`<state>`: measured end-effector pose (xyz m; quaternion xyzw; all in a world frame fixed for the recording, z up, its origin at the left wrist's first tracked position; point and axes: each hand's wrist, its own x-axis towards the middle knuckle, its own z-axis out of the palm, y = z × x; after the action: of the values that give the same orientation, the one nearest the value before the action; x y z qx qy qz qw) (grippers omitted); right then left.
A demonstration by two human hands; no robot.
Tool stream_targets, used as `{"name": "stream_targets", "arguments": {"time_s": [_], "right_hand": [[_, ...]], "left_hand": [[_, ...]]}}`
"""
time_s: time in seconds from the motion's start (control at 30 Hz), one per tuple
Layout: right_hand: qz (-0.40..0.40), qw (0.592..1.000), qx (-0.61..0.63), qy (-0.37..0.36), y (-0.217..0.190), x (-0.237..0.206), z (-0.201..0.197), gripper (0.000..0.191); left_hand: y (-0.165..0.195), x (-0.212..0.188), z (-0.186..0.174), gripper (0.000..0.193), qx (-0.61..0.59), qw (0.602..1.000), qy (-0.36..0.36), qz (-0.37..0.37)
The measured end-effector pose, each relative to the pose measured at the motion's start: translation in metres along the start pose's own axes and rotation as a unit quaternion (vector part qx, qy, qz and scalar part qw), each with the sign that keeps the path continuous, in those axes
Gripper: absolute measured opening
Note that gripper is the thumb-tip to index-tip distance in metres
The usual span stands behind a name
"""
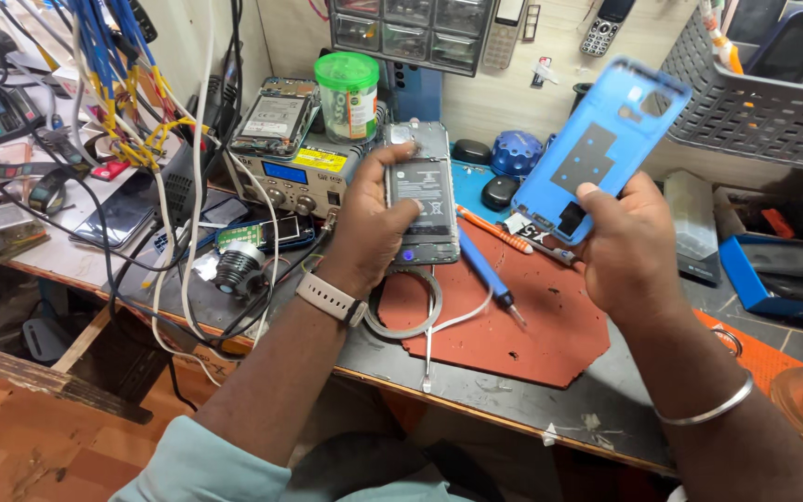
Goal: The person uses a blue electric screwdriver to remove screws from the back of a disassembled smartphone. They then reassemble the phone by attaching the back cover and inspect the device.
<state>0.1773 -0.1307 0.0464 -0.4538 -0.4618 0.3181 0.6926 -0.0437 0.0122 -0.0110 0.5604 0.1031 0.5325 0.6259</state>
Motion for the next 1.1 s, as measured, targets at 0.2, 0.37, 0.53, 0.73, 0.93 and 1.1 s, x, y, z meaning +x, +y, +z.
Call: {"name": "stream_targets", "arguments": {"time_s": [0.2,0.37,0.53,0.73,0.93,1.1], "right_hand": [[0.136,0.975,0.175,-0.015,-0.008,0.010,-0.005,0.043],[0.186,0.955,0.224,-0.060,-0.015,0.008,-0.002,0.056],[0.172,0.947,0.240,-0.123,-0.009,0.006,-0.003,0.057],[0.186,0.952,0.201,-0.135,0.003,0.009,-0.008,0.047],[0.114,0.940,-0.318,0.036,0.003,0.003,0.005,0.064],[-0.258,0.795,-0.548,0.001,-0.004,-0.016,0.018,0.041]], "left_hand": [[0.006,-0.002,0.008,0.114,-0.030,0.998,0.003,-0.061],[-0.002,0.002,0.007,0.091,-0.119,0.986,0.031,-0.111],[-0.005,0.004,0.001,0.024,-0.190,0.970,0.034,-0.146],[0.000,0.004,0.003,0.023,-0.114,0.982,0.046,-0.142],[-0.005,0.002,0.005,0.027,-0.083,0.988,0.031,-0.127],[-0.016,0.000,0.009,0.030,0.013,0.989,-0.016,-0.148]]}}
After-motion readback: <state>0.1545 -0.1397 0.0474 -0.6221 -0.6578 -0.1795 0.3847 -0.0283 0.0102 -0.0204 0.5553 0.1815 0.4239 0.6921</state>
